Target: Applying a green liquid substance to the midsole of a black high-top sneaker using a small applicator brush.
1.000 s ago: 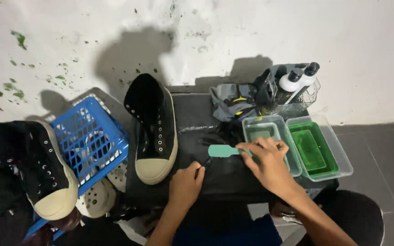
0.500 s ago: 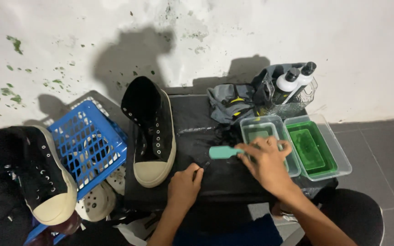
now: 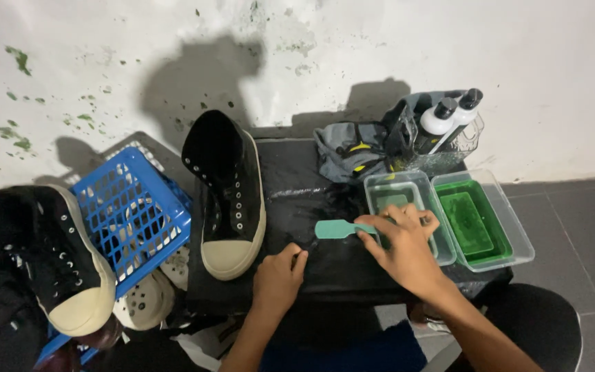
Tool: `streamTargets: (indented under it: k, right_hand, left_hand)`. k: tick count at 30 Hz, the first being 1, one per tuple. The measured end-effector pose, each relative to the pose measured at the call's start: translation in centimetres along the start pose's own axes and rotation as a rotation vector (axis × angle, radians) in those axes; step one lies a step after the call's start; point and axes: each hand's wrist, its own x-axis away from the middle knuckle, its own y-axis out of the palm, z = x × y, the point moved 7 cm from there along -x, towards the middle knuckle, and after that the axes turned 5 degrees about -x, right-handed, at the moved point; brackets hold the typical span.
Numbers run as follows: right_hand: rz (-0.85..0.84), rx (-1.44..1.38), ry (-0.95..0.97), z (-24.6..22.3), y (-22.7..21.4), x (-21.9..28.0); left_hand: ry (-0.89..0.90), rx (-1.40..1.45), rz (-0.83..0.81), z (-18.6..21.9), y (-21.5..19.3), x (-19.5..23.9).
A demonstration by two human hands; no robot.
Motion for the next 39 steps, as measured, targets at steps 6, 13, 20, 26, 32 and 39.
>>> streamTargets:
  k: [6,13,20,26,32,39]
  right_hand:
    - [0.083,0.129,0.024,1.6,0.0,0.0]
    - [0.011,0.013,-0.081,0.7,0.4,-0.2]
    - [-0.013,0.062,0.007,1.7,0.5,0.2]
    - [0.031,0.086,-0.039,2.3,0.2,-0.2]
    - [0.037,0.041,-0.098,1.7,0.0,0.0]
    - [0.056,0.094,-0.078,2.9,0.1,0.0]
  left_hand:
    - [-0.060,0.012,-0.070,0.4,-0.5,0.2]
    - [-0.042,-0.019,-0.038,-0.2,0.1,-0.3]
    - [-0.066,0.062,-0.104,0.7,-1.4,1.0]
    - [-0.047,0.044,-0.066,0.2,-0.7,0.2]
    - [-0.050,0.023,-0.067,-0.1,-0.1,0.2]
    - [-0.041,0.021,-0.033,-0.2,0.1,0.0]
